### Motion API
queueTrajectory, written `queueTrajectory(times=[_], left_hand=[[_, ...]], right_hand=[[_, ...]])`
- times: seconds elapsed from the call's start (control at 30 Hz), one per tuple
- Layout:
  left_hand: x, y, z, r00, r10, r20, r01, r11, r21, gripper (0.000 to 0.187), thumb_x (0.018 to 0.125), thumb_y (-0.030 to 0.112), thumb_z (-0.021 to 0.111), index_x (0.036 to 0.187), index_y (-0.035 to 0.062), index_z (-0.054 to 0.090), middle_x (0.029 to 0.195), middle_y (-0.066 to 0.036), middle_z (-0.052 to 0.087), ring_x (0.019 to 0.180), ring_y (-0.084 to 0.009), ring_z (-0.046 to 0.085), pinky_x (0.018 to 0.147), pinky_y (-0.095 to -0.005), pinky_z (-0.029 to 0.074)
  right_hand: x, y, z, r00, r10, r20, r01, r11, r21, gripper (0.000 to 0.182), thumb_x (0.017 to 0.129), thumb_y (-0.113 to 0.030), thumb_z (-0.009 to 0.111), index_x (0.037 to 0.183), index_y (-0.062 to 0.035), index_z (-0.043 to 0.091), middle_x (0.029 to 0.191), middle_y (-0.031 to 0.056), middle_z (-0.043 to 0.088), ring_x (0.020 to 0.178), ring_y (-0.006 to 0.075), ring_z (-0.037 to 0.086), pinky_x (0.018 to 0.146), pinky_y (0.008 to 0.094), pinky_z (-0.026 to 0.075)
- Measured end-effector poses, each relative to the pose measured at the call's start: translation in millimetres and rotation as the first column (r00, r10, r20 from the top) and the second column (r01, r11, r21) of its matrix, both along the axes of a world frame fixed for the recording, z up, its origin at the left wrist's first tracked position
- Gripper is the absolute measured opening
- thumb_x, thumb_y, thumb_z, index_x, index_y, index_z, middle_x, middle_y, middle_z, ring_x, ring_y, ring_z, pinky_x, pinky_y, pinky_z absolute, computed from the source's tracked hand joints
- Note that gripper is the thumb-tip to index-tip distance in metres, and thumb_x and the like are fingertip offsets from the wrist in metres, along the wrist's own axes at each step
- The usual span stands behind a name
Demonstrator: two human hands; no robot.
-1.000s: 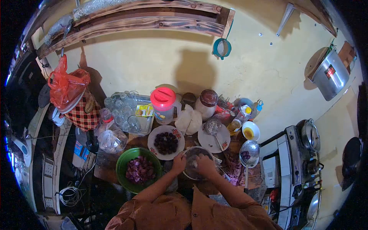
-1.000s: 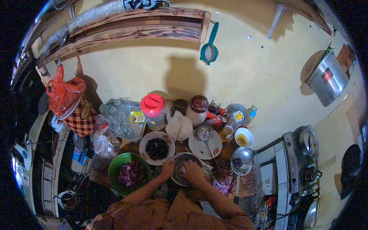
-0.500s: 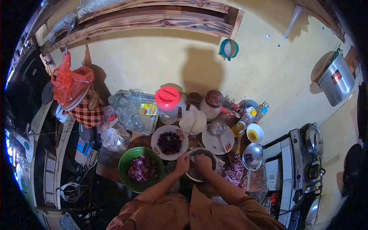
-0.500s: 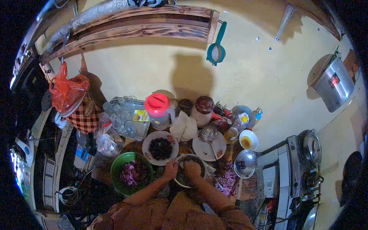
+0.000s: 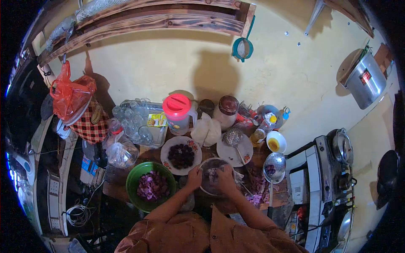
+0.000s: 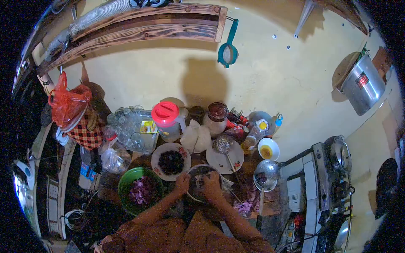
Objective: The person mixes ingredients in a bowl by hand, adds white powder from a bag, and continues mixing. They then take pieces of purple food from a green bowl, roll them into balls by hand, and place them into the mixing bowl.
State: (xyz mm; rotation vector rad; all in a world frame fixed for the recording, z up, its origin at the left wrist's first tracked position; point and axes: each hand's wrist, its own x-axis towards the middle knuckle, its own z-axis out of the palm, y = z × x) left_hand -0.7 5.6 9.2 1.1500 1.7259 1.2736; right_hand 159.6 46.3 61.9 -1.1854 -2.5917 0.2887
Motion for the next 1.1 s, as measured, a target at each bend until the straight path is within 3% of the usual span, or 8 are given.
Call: queueTrajectory(times=[0.17,0.23,0.57,0.73,0.87,0.97,1.03,1.1], left_hand=[[-2,3,-3,0.992,-0.005,-0.123,0.006,1.0,0.004,0.023,0.087,0.012,0.043,0.1,-0.0017,0.055,0.085,-0.023,0.059,0.082,-0.0385,0.058,0.071,-0.0394,0.044],[1,2,2,0.998,0.001,-0.064,-0.002,1.0,-0.005,0.023,0.086,0.012,0.043,0.098,-0.0024,0.055,0.083,-0.024,0.058,0.081,-0.0404,0.057,0.069,-0.0406,0.043],[3,2,-5,0.994,0.036,-0.102,-0.037,0.999,-0.013,0.018,0.085,0.013,0.045,0.088,-0.0034,0.053,0.076,-0.025,0.055,0.076,-0.0445,0.053,0.065,-0.0446,0.041],[6,3,-4,0.989,0.052,-0.139,-0.054,0.998,-0.016,0.02,0.086,0.014,0.045,0.093,-0.003,0.052,0.077,-0.025,0.055,0.077,-0.0442,0.054,0.065,-0.0462,0.041],[3,7,-2,0.988,0.006,-0.152,-0.02,0.996,-0.089,0.021,0.086,0.013,0.045,0.097,-0.0032,0.053,0.079,-0.026,0.056,0.079,-0.0436,0.055,0.067,-0.0443,0.042],[4,5,-16,0.994,0.008,-0.107,-0.018,0.996,-0.09,0.023,0.086,0.014,0.044,0.099,-0.0037,0.052,0.081,-0.026,0.056,0.082,-0.0422,0.056,0.068,-0.0415,0.043],[4,7,-38,0.997,0.0,-0.071,0.004,0.999,0.049,0.023,0.087,0.015,0.043,0.096,-0.0038,0.052,0.08,-0.024,0.055,0.08,-0.0401,0.056,0.068,-0.0399,0.042],[3,6,-42,0.999,-0.032,-0.027,0.032,0.999,-0.001,0.023,0.087,0.017,0.042,0.094,-0.0035,0.052,0.079,-0.024,0.055,0.078,-0.0388,0.056,0.067,-0.0395,0.042]], right_hand=[[-13,12,-26,0.981,-0.056,-0.184,0.032,0.991,-0.129,0.058,0.063,-0.015,0.069,0.11,0.0075,0.044,0.108,0.0274,0.045,0.103,0.0422,0.044,0.091,0.0448,0.036],[-17,15,-23,0.993,-0.076,0.086,0.091,0.98,-0.175,0.043,0.069,-0.012,0.063,0.106,0.0039,0.047,0.103,0.0243,0.049,0.1,0.0395,0.046,0.089,0.045,0.038],[-33,16,-53,0.932,-0.278,0.233,0.293,0.955,-0.036,0.025,0.078,-0.016,0.051,0.1,-0.0045,0.051,0.091,0.0148,0.058,0.083,0.0318,0.059,0.063,0.0391,0.052],[-27,21,-42,0.922,-0.122,0.369,0.229,0.938,-0.26,0.024,0.075,-0.017,0.056,0.095,-0.0033,0.052,0.093,0.0155,0.06,0.081,0.0324,0.061,0.063,0.0418,0.052],[-19,4,-35,0.929,-0.325,0.179,0.361,0.903,-0.232,0.029,0.073,-0.019,0.06,0.094,-0.0001,0.052,0.089,0.0176,0.061,0.081,0.0336,0.061,0.067,0.0439,0.05],[-8,-16,-39,0.941,-0.339,-0.016,0.34,0.939,0.056,0.037,0.069,-0.02,0.064,0.097,0.0031,0.053,0.087,0.0224,0.06,0.082,0.0361,0.06,0.073,0.044,0.048],[7,-11,-45,0.987,-0.028,-0.16,-0.023,0.95,-0.311,0.049,0.064,-0.023,0.07,0.1,0.0042,0.052,0.088,0.0243,0.058,0.089,0.0382,0.056,0.079,0.0439,0.044],[7,-16,20,0.993,-0.091,-0.068,0.055,0.909,-0.414,0.053,0.062,-0.023,0.071,0.102,0.005,0.052,0.092,0.0247,0.056,0.091,0.0388,0.055,0.08,0.0431,0.043]])
